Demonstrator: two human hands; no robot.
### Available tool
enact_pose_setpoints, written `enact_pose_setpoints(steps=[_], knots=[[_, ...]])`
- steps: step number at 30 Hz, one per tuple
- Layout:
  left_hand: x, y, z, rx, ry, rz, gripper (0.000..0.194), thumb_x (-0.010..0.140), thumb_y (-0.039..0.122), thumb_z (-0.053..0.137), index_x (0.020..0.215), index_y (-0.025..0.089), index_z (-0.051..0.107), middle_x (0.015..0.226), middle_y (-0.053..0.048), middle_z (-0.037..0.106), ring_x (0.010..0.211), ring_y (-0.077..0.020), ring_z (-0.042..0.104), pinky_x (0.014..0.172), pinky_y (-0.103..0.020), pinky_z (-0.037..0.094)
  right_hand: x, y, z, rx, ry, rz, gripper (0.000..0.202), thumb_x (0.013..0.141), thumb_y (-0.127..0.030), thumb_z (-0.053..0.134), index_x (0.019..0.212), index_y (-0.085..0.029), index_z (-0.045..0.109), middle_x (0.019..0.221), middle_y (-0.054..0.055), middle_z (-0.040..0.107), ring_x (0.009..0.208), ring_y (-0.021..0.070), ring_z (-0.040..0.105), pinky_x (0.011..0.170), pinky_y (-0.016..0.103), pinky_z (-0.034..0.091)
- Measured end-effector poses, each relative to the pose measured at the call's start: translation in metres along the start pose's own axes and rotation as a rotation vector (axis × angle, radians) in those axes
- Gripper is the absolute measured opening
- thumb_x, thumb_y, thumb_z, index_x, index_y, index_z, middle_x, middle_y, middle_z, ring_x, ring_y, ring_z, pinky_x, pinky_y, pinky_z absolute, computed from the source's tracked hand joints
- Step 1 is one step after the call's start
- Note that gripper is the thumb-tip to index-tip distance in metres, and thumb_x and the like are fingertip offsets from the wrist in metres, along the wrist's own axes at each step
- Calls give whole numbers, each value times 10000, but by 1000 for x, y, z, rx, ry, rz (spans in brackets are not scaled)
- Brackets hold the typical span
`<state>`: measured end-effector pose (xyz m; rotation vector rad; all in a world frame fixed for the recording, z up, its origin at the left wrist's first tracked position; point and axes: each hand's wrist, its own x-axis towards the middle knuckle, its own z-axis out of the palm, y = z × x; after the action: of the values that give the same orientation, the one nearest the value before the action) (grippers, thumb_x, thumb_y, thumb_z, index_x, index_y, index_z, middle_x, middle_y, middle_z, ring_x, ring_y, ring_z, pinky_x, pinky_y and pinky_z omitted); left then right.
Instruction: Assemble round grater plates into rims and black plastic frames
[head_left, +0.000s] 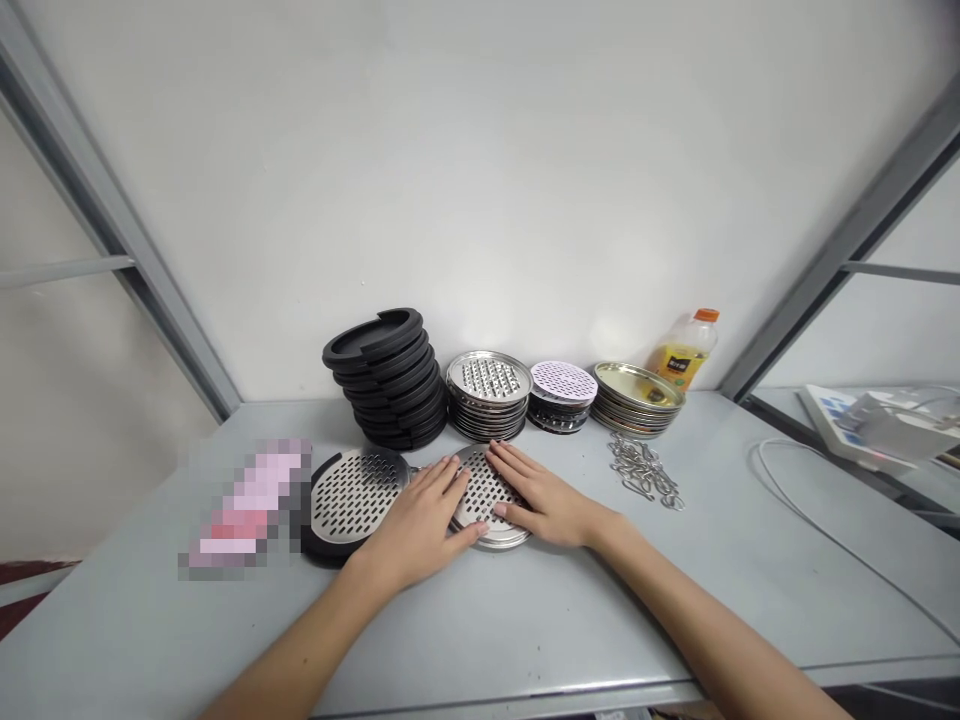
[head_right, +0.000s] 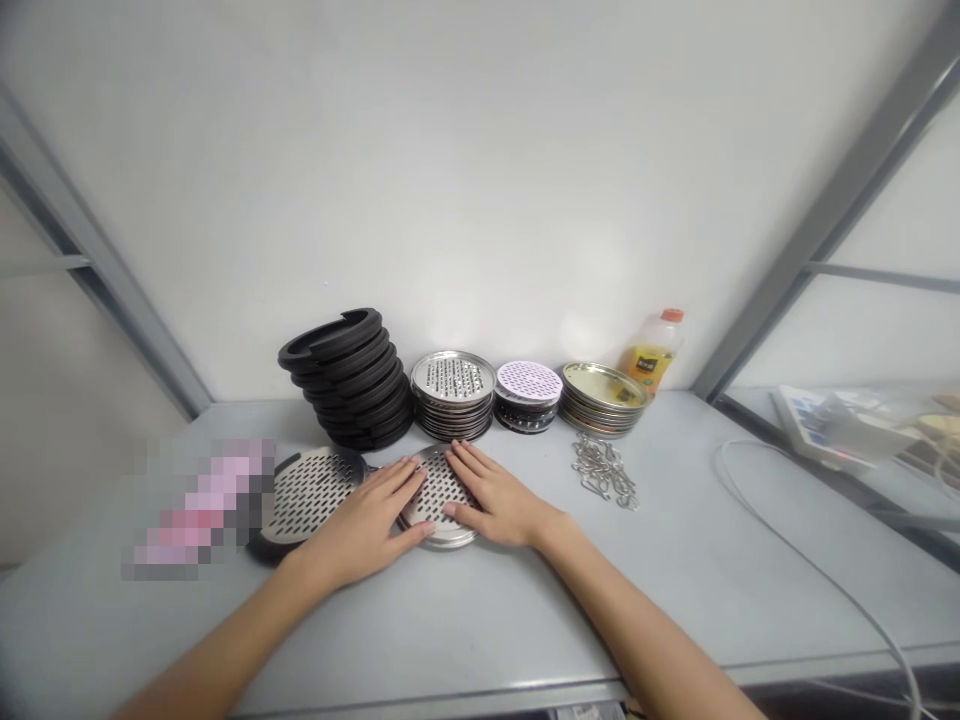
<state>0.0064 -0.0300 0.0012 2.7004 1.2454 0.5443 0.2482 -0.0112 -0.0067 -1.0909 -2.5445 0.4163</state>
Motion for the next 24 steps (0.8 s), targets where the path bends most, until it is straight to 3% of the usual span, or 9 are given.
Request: enact_pose_setpoints(steps=[9, 14, 18, 24], knots=[[-2, -4, 1, -1, 38, 32, 614, 883, 524, 522, 1386, 184, 428, 1455, -141, 409, 1337, -298, 392, 1076, -476, 360, 0, -3, -3, 11, 12, -3, 749, 898, -522, 474, 1481, -113, 240, 1545, 167, 168, 1433, 300, 146, 1157, 501, 220], [-2, -2, -2, 9, 29, 49, 601, 877, 498, 541, 1375, 180, 435, 1444, -140, 427, 1325, -309, 406, 1075, -486, 359, 0, -3, -12, 43, 90, -5, 574, 904, -459, 496, 1382, -144, 447, 1469, 166, 382, 1370, 293, 337, 1116, 464, 322], [-2, 0, -7, 11, -9, 40, 612, 880, 508, 533, 1382, 176, 425, 1453, -142, 414, 1328, -310, 400, 1080, -484, 354, 0, 0, -20, 29, 227, 29, 389, 920, -383, 483, 1227, -170, 591, 1284, 146, 570, 1185, 264, 533, 1021, 435, 430], [-2, -3, -11, 14, -61, 71, 758, 794, 607, 595, 1394, 180, 415, 1464, -162, 389, 1333, -352, 378, 1067, -523, 350, -2, 15, -28, 7, 325, 89, 311, 915, -355, 489, 1128, -183, 635, 1159, 118, 637, 1069, 254, 582, 939, 422, 471]])
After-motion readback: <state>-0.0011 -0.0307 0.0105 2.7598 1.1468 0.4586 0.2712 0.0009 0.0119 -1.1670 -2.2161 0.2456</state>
